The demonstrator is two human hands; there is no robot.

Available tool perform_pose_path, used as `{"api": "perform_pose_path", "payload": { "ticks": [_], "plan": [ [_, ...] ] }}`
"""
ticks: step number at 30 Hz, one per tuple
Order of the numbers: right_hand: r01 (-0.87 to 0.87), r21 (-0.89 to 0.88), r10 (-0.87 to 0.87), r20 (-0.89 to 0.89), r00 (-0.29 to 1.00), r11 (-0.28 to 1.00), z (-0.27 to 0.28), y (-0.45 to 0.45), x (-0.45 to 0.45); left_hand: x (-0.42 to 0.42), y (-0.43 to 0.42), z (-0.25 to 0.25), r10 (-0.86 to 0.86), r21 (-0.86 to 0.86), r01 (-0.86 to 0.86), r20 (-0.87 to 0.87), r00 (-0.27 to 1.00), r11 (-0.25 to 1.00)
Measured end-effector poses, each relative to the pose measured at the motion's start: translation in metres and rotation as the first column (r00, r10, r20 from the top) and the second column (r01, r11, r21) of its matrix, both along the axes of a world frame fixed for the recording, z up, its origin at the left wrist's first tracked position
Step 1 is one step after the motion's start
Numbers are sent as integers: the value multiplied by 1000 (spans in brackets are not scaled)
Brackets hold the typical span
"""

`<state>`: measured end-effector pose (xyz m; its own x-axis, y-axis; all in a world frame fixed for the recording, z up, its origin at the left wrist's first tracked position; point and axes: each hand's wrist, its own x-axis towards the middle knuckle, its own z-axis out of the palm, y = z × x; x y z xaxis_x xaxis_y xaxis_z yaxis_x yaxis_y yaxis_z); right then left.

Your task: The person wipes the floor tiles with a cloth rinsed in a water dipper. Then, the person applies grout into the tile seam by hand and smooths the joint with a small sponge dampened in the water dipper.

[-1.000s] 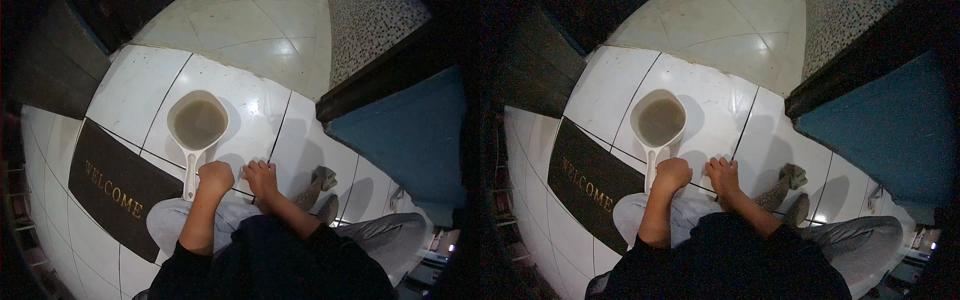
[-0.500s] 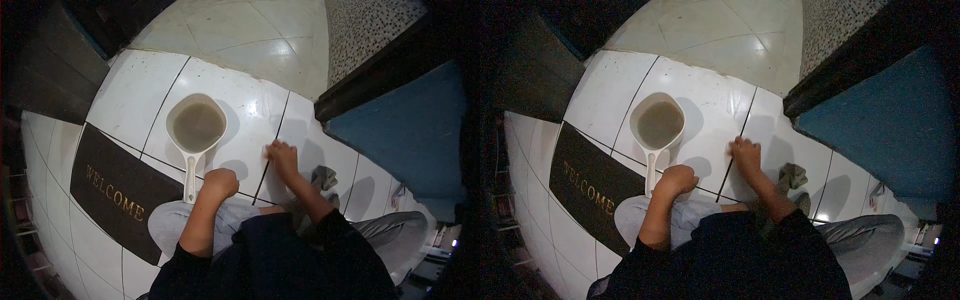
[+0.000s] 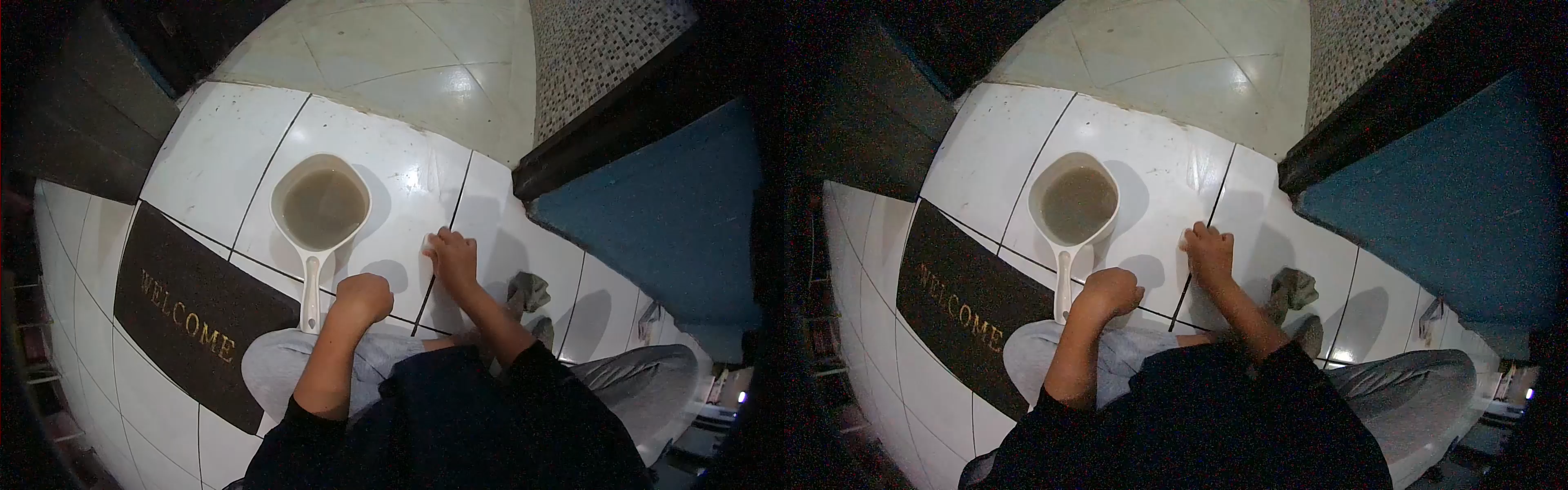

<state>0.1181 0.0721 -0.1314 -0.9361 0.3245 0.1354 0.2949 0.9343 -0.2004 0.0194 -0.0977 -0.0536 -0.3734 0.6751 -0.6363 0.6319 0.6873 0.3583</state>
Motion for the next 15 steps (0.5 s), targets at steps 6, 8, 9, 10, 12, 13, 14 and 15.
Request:
{"api": "perform_pose_path", "payload": {
  "ticks": [6,8,9,10,12,13,14,15],
  "plan": [
    [-206,0,206,26,978,979,-7,-20,22,-2,2,-1,15,24,-15,11,1000,1000],
    [-35,2,34,163,986,999,12,-5,-4,-2,2,-2,-9,7,9,21,1000,1000],
    [-38,10,36,156,987,999,11,7,-13,-3,3,-2,-6,15,5,14,1000,1000],
    [38,-131,-31,51,998,991,7,21,-20,-4,3,-2,-13,14,12,23,1000,1000],
    [76,-275,-93,-49,994,958,0,40,-25,-7,2,0,-3,18,3,26,1000,1000],
    [147,-586,-184,-3,983,797,-1,48,-25,-8,0,1,10,36,-10,17,1000,999],
    [208,-821,-252,81,964,532,-5,53,-24,-7,-1,1,21,53,-21,14,1000,998],
    [206,-818,-243,84,966,536,4,51,-21,-7,-1,-1,31,56,-31,17,999,998]
  ]
}}
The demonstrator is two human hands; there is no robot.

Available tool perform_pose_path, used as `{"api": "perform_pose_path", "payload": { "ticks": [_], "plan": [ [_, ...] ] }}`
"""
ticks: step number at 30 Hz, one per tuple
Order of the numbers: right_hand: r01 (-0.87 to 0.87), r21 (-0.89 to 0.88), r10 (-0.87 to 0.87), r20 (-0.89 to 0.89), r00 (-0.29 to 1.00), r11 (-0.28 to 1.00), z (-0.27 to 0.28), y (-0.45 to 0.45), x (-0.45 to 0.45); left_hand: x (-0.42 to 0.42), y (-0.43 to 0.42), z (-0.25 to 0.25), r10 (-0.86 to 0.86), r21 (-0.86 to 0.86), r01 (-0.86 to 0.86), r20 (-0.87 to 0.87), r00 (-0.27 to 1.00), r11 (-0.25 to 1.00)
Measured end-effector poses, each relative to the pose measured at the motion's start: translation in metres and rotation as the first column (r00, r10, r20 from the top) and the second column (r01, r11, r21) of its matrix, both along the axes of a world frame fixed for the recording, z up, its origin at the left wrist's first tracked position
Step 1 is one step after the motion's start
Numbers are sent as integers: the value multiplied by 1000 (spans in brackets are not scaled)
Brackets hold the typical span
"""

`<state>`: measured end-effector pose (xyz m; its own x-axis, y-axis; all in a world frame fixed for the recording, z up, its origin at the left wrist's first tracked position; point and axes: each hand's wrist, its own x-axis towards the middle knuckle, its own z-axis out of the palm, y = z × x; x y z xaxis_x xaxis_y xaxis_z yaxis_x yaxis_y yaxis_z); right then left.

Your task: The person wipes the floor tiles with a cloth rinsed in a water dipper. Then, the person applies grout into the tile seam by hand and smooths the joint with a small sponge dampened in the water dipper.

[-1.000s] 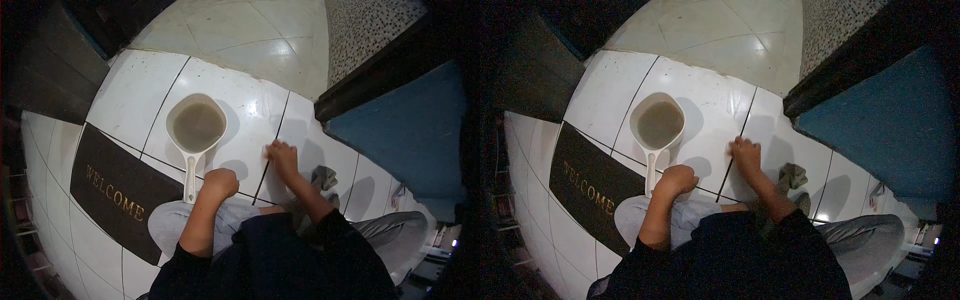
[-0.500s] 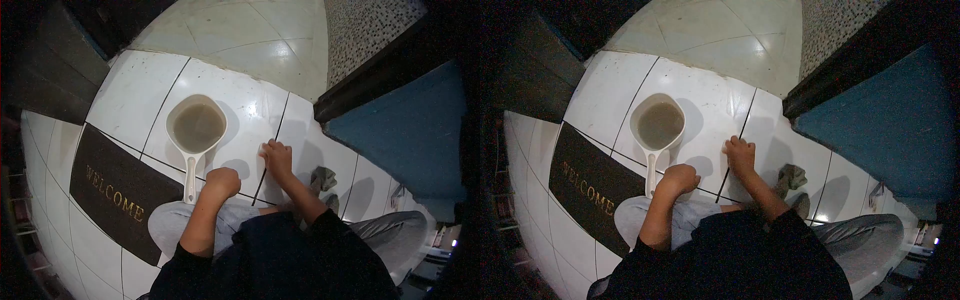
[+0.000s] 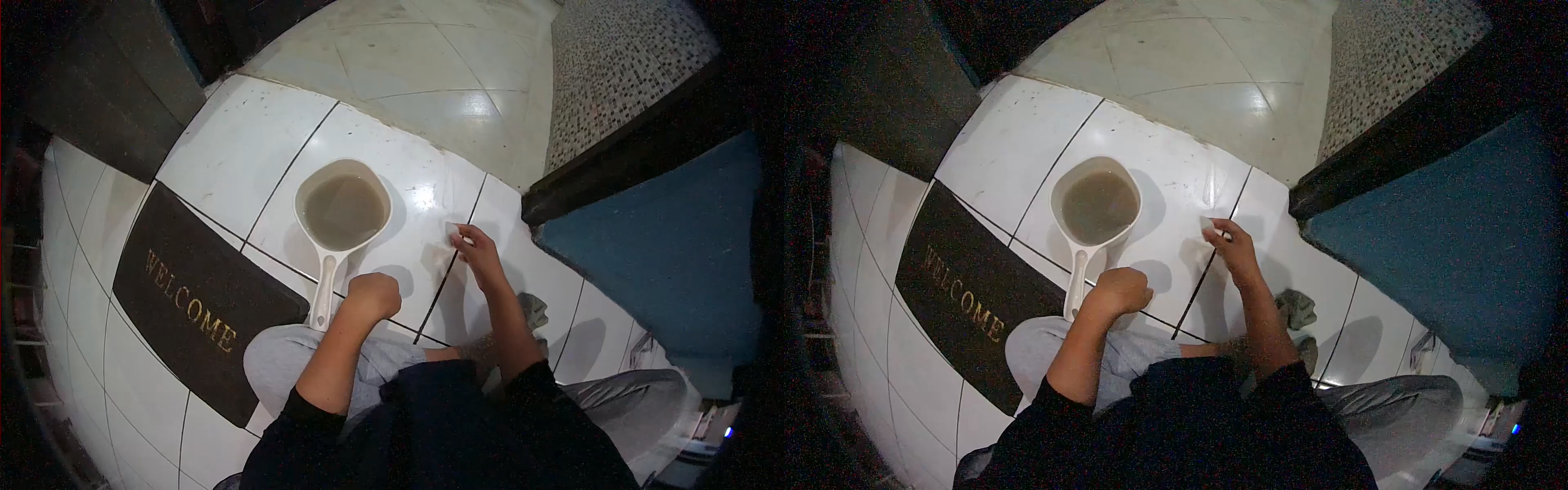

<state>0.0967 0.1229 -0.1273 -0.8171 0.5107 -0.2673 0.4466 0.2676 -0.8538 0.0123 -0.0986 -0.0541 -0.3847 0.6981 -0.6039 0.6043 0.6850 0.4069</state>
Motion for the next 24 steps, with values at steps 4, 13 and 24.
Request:
{"api": "perform_pose_path", "payload": {
  "ticks": [4,13,24],
  "plan": [
    [95,-842,-317,-93,944,532,27,-13,30,0,5,-2,-33,29,33,-9,999,999],
    [91,-778,-287,-118,951,622,21,-13,36,-2,14,0,-49,-46,50,7,999,998],
    [-365,4,363,87,928,931,18,-36,18,-3,11,4,-15,-13,15,12,1000,1000]
  ]
}}
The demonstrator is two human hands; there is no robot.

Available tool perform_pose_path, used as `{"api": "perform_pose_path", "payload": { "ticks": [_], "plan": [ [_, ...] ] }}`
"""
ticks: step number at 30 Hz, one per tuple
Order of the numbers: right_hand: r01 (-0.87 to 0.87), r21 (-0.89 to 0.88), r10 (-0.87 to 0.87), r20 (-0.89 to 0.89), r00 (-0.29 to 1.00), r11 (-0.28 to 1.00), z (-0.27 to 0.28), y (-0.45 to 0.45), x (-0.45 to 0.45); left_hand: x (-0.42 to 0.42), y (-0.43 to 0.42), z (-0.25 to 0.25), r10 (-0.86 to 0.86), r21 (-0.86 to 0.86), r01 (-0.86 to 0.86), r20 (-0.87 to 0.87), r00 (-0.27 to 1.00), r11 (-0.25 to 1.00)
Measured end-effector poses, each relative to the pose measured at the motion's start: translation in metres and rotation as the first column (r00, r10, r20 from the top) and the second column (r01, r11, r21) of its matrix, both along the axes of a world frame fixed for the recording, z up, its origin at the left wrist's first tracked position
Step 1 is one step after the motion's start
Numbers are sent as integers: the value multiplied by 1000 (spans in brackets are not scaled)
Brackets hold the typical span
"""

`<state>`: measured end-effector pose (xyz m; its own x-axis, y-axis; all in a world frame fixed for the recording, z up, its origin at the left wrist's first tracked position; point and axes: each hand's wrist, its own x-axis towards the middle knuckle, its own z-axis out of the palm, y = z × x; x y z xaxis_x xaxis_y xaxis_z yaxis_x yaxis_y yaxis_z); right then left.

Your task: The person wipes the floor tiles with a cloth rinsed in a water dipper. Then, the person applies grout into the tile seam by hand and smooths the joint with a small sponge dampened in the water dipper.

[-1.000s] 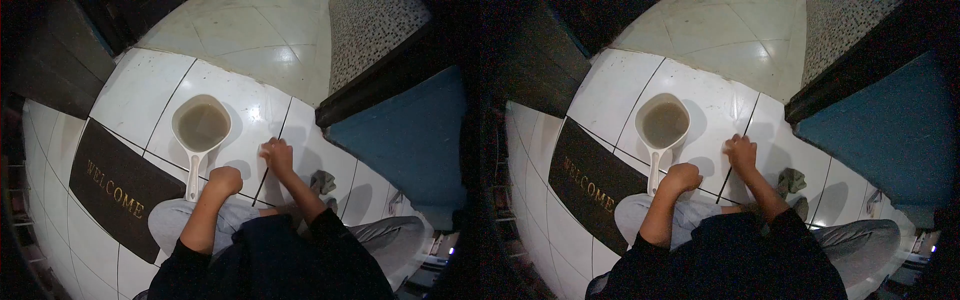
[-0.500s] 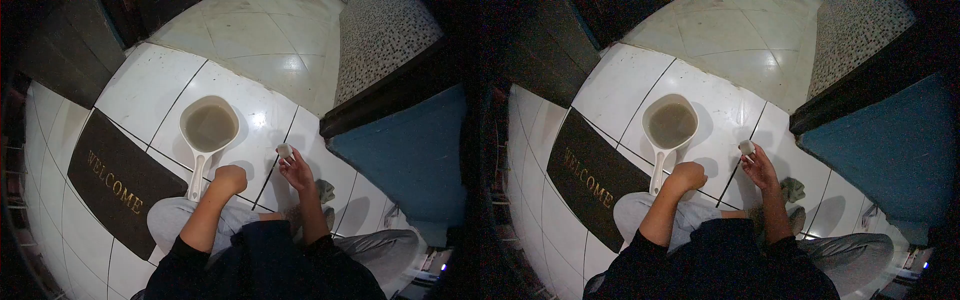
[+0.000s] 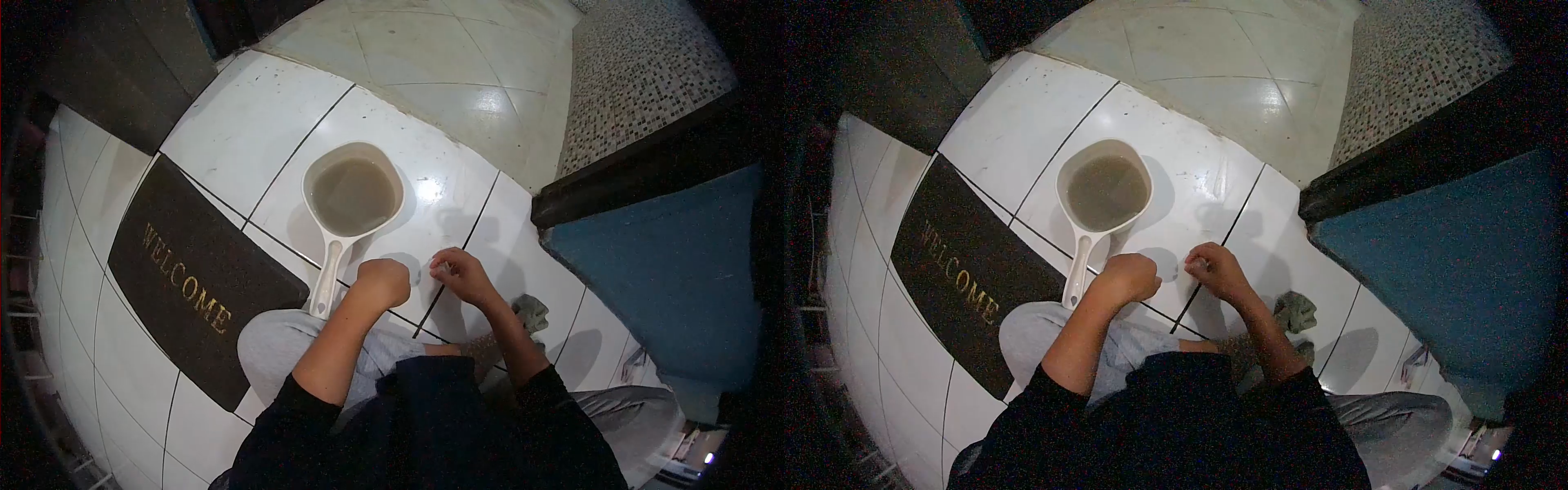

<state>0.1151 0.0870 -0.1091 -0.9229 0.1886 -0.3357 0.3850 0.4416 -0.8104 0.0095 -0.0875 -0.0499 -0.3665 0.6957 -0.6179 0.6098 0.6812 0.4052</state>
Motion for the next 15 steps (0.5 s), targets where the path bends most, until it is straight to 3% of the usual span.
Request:
{"api": "perform_pose_path", "payload": {
  "ticks": [2,6,15],
  "plan": [
    [-188,193,223,-183,957,963,-15,1,-1,0,0,1,4,-10,-4,9,1000,1000],
    [-123,182,152,-156,976,976,-1,-9,-7,0,1,-5,1,-5,-1,-2,1000,1000],
    [-158,450,240,-130,962,879,4,-3,9,0,2,-7,9,3,-9,2,1000,1000]
  ]
}}
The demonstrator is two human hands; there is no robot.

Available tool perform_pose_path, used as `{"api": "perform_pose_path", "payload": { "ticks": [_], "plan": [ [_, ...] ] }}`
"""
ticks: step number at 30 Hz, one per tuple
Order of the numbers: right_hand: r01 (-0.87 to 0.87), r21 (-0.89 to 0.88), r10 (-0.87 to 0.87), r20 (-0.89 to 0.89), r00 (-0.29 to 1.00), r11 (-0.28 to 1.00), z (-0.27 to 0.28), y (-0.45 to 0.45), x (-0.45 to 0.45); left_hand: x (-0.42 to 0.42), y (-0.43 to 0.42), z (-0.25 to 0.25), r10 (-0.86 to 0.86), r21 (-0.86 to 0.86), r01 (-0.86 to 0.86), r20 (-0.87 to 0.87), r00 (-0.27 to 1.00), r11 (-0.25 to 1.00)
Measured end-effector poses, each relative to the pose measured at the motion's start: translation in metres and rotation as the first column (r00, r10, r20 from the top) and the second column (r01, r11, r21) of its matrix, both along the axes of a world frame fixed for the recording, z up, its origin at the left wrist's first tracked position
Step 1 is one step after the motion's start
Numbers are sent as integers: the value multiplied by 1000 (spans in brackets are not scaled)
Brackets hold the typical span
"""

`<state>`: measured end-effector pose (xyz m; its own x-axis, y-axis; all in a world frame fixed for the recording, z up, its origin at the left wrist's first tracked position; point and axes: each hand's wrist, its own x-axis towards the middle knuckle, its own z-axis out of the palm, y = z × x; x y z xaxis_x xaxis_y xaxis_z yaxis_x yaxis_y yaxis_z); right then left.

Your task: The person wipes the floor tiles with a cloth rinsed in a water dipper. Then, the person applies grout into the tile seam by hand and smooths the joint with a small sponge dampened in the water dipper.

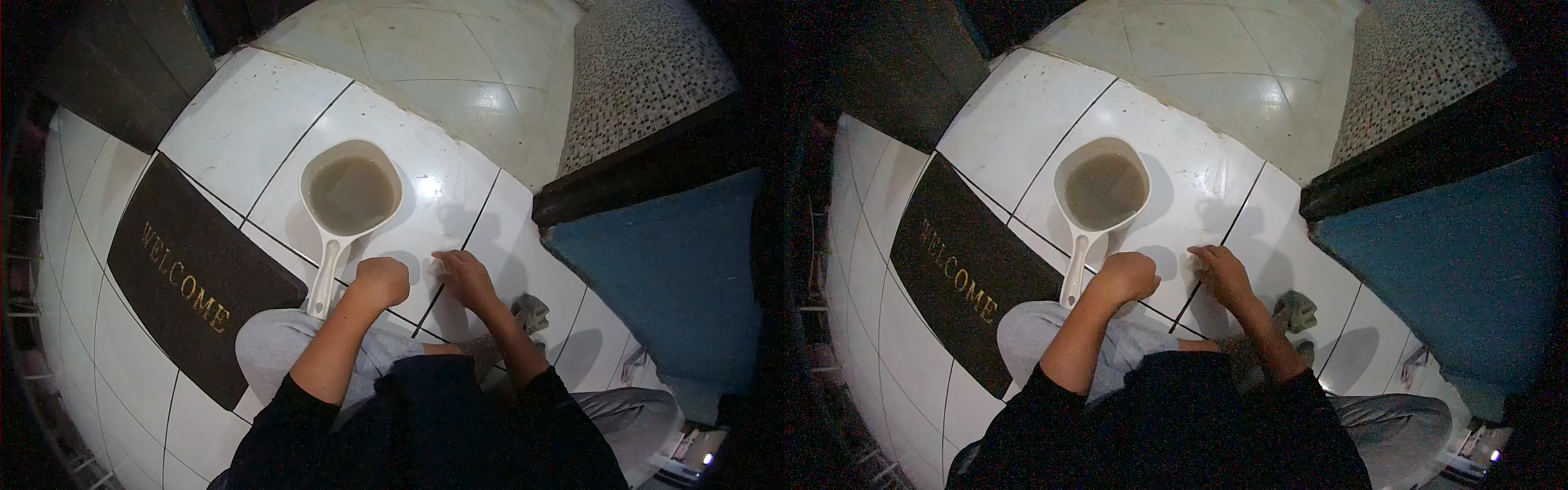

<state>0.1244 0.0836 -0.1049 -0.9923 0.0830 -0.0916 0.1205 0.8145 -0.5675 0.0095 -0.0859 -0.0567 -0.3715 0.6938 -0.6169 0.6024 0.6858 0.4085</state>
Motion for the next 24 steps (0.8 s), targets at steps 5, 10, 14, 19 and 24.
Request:
{"api": "perform_pose_path", "payload": {
  "ticks": [5,10,14,19,24],
  "plan": [
    [-118,7,118,-99,988,993,-6,-18,-18,0,0,2,11,2,-11,-2,1000,1000],
    [-183,54,189,-142,972,982,-14,2,-10,-1,-2,3,14,-28,-14,3,1000,999],
    [-169,92,179,-111,978,981,-14,9,-1,-1,3,2,-8,-7,8,-4,1000,1000],
    [-190,96,205,-186,961,977,-16,-18,-20,-2,-6,6,34,-28,-35,-34,999,999],
    [-171,99,180,-86,980,980,-8,19,9,-1,-13,4,73,-111,-79,-56,996,991]
  ]
}}
